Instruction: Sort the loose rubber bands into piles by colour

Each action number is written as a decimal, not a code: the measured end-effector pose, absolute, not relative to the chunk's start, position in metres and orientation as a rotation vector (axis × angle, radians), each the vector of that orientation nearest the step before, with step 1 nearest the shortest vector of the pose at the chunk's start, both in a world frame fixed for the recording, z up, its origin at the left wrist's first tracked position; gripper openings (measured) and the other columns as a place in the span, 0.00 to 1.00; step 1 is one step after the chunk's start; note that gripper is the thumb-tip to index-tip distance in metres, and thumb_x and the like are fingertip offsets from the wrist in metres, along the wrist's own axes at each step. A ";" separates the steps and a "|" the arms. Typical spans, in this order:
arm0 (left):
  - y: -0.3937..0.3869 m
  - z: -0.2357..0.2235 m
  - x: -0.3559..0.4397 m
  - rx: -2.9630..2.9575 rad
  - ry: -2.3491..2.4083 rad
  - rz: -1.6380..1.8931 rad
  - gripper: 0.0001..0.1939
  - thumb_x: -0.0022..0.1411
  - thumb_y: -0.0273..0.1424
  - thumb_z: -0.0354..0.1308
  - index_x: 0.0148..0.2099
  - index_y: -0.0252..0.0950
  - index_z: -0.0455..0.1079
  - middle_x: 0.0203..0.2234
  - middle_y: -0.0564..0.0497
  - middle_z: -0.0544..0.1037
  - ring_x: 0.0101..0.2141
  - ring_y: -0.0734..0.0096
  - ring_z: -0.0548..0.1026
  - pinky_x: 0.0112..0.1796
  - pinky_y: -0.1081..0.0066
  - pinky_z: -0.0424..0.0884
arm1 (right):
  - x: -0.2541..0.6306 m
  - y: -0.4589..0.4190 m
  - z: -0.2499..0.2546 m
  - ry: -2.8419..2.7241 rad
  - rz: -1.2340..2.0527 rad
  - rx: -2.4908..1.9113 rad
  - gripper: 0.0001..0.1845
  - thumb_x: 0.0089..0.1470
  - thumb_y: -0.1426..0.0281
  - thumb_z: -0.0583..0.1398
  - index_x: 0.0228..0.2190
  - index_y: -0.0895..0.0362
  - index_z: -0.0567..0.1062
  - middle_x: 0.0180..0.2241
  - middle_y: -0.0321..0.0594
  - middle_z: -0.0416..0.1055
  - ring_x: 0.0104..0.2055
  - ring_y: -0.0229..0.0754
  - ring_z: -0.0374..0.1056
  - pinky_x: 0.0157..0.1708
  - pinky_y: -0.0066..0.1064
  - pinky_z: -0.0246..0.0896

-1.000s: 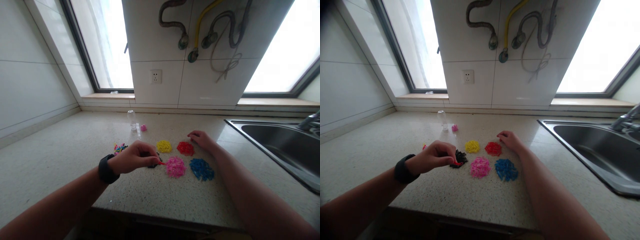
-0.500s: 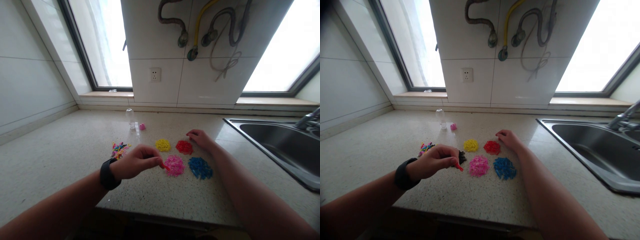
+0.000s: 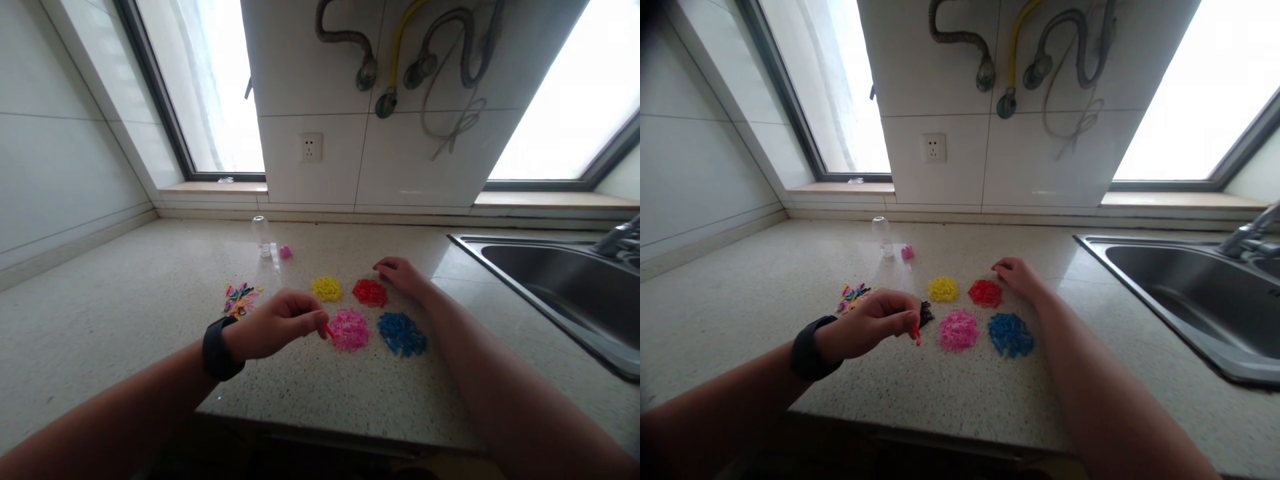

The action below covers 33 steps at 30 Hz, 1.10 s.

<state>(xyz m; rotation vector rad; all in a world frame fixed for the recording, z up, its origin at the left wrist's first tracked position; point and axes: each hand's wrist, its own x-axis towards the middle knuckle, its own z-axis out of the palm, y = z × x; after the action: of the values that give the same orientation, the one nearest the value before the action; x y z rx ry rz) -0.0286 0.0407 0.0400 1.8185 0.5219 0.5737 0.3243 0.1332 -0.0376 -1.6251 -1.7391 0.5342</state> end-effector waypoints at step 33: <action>0.087 0.023 0.085 3.172 0.915 0.404 0.13 0.66 0.35 0.58 0.34 0.30 0.75 0.30 0.40 0.78 0.31 0.58 0.77 0.28 0.67 0.65 | 0.324 0.137 -0.043 -1.743 0.468 -1.666 0.13 0.53 0.65 0.58 0.33 0.56 0.82 0.25 0.38 0.77 0.28 0.39 0.70 0.31 0.28 0.61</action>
<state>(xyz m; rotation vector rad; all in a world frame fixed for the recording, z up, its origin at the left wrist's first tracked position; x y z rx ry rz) 0.0852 0.0872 0.0231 3.1719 0.9153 0.4037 0.3235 0.1366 -0.0431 -1.6657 -1.7431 0.4678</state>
